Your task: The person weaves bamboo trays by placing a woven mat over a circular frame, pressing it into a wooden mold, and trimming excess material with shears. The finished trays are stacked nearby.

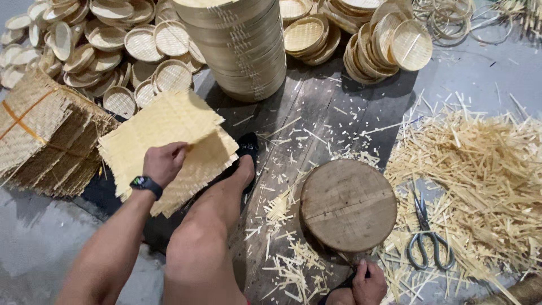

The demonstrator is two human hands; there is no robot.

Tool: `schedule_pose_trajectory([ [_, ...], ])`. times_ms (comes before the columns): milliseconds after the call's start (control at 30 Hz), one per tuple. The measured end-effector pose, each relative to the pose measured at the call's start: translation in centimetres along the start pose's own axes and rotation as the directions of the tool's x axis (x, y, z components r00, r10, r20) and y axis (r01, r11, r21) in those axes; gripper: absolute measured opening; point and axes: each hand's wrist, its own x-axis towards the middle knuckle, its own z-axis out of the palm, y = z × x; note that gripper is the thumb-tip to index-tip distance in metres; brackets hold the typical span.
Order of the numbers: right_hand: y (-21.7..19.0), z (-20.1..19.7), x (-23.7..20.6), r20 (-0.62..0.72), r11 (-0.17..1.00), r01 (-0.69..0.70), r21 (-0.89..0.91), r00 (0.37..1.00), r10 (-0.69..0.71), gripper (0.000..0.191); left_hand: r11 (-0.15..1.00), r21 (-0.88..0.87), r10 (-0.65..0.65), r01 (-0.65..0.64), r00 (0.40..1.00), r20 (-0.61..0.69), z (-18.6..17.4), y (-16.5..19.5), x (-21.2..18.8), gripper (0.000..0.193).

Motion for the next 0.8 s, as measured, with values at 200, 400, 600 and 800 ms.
schedule_pose_trajectory([
  [200,-0.2,-0.3,-0.1,0.077,0.998,-0.039,0.042,0.996,0.036,0.022,0.958,0.267,-0.2,0.109,0.917,0.345,1.8,-0.4,-0.5,0.09],
  [400,-0.3,0.4,-0.1,0.055,0.999,0.009,0.048,0.998,-0.011,0.023,0.902,0.417,-0.302,0.107,0.849,0.434,5.1,-1.8,-1.6,0.123],
  [600,-0.2,0.8,-0.1,0.095,0.999,-0.019,0.05,0.995,0.015,0.024,0.97,0.241,-0.074,-0.037,0.895,0.439,3.7,-3.5,-2.8,0.037],
  [800,0.0,0.8,-0.3,0.075,0.999,0.017,0.052,0.997,-0.02,0.024,0.954,0.263,-0.107,0.142,0.984,-0.143,-5.2,-2.3,2.1,0.018],
])
